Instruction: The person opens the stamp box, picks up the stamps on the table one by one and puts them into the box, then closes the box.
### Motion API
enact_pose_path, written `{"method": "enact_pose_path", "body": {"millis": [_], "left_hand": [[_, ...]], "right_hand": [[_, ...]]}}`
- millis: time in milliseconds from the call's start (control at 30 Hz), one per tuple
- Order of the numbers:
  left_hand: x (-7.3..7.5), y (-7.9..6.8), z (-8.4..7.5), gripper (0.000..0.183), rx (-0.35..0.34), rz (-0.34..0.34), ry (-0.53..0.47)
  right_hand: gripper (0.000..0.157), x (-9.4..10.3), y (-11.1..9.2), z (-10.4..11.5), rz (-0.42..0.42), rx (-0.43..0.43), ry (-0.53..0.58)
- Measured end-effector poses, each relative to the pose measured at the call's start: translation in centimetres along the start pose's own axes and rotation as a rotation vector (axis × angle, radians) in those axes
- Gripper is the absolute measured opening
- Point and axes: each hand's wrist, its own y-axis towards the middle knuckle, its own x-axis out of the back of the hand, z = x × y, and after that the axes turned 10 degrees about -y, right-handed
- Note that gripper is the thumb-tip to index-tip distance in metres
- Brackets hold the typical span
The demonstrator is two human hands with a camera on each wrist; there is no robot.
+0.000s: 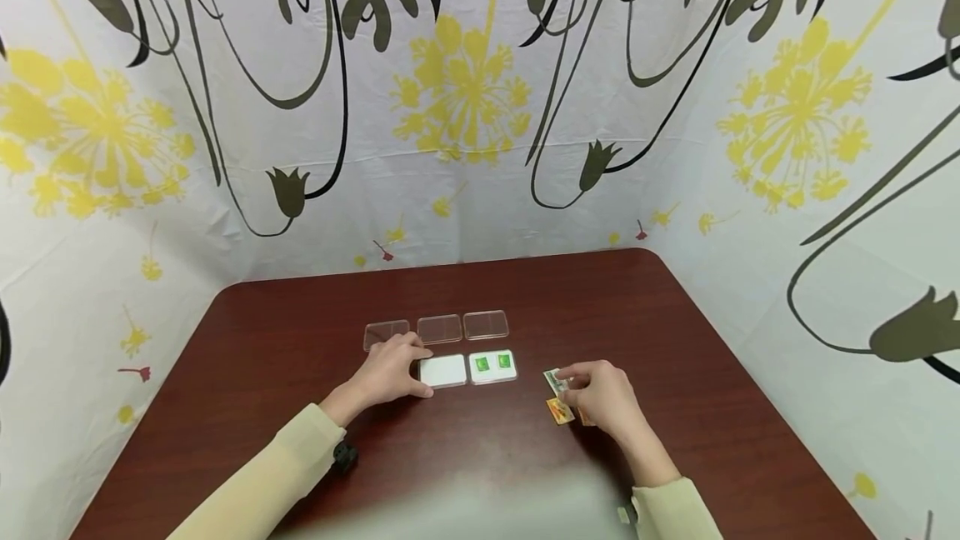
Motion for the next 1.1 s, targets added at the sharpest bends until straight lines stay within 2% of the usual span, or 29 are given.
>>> {"method": "enact_pose_path", "body": {"millis": [167,333,467,633,833,1033,1100], "left_hand": [[0.0,0.0,0.0,0.068,-0.003,0.001,0.005],[0.0,0.0,-0.1,0.068,0.004,0.005,0.007],[0.0,-0.1,-0.1,0.068,0.005,0.002,0.007],[0.1,-0.2,0.0,0.067,0.005,0.002,0.019],[0.1,-0.2,0.2,0.067,0.009,0.006,0.021],[0.1,-0.2,0.2,0.067,0.005,0.005,0.014],[0.1,-0.2,0.2,0.067,0.005,0.005,0.010]], "right_hand": [[0.031,-0.2,1.1,-0.2,-0.016,0.012,-0.041],[0.037,-0.5,1.3,0.1,-0.033,0.031,-0.128],[0.037,-0.7,1.3,0.6,-0.049,0.036,-0.156],[0.029,-1.0,1.5,1.0,-0.053,0.040,-0.138],[0.023,-1.3,1.7,1.1,-0.038,0.035,-0.064],[0.027,-0.8,1.6,1.1,-0.047,0.051,-0.032],[0.029,-0.6,1.5,1.1,-0.048,0.055,0.009]]}}
